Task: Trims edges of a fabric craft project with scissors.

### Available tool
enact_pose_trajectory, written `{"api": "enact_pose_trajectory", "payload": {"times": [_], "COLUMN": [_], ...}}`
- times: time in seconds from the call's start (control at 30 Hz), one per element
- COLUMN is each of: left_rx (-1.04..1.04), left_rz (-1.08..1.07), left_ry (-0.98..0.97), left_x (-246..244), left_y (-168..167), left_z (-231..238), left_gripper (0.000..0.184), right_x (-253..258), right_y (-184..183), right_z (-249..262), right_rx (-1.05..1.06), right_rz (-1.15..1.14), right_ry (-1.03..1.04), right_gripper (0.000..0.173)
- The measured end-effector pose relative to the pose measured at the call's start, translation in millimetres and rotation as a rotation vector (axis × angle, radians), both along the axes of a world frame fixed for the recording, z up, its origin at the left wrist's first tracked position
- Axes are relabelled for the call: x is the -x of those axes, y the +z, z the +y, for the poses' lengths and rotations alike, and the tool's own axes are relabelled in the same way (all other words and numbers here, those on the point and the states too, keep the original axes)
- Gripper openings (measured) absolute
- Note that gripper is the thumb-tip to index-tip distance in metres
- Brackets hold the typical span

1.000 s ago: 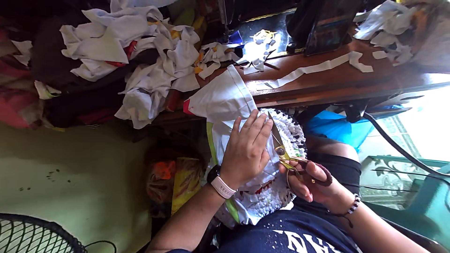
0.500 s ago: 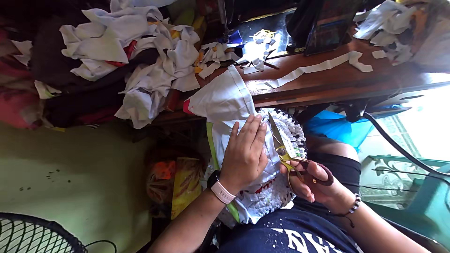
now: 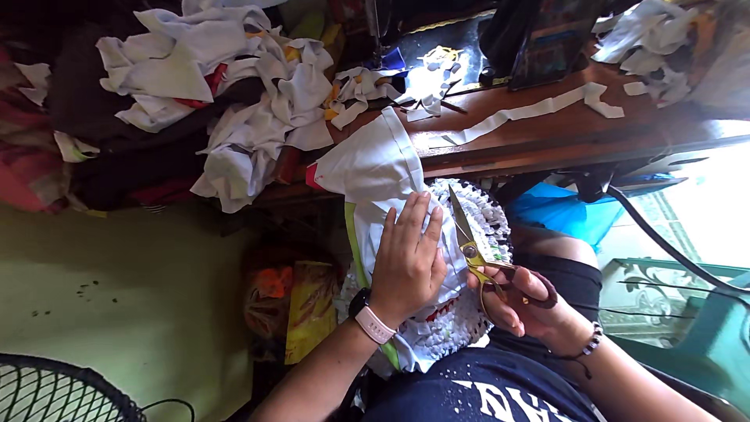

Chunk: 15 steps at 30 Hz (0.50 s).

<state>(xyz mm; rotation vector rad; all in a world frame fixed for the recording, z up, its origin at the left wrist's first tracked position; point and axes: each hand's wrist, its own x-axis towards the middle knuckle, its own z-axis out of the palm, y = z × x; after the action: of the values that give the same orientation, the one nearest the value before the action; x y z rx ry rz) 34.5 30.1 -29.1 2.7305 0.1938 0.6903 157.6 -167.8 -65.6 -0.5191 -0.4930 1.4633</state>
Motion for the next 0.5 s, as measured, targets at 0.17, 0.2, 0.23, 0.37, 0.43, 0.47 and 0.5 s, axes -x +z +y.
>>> {"api": "enact_pose_trajectory", "payload": {"times": [0.17, 0.2, 0.23, 0.37, 0.43, 0.47, 0.5], "left_rx": [0.016, 0.020, 0.023, 0.036, 0.047, 0.059, 0.078], "left_rz": [0.015, 0.023, 0.032, 0.049, 0.050, 0.053, 0.057], "left_ry": [-0.005, -0.008, -0.012, -0.022, -0.026, -0.030, -0.036], "left_x": [0.0, 0.1, 0.3, 0.6, 0.6, 0.5, 0.6], "left_y": [0.9, 1.4, 1.9, 2.6, 3.2, 4.0, 5.1], "left_z": [-0.6, -0.4, -0.2, 0.3, 0.9, 1.4, 2.2], "left_gripper": [0.049, 0.050, 0.050, 0.051, 0.051, 0.051, 0.051], "right_x": [1.6, 2.1, 2.7, 4.2, 4.6, 4.6, 4.6], "right_y": [0.5, 0.4, 0.2, -1.1, 0.4, 0.7, 0.6], "right_z": [0.0, -0.1, -0.4, -1.3, -1.4, -1.5, -1.4], "right_rx": [0.009, 0.002, 0.001, 0.004, 0.011, 0.014, 0.015], "right_rz": [-0.079, -0.095, -0.102, -0.111, -0.116, -0.115, -0.112], "right_ry": [-0.037, -0.043, -0.047, -0.060, -0.066, -0.067, -0.067], "right_gripper": [0.055, 0.054, 0.053, 0.053, 0.053, 0.053, 0.053]}}
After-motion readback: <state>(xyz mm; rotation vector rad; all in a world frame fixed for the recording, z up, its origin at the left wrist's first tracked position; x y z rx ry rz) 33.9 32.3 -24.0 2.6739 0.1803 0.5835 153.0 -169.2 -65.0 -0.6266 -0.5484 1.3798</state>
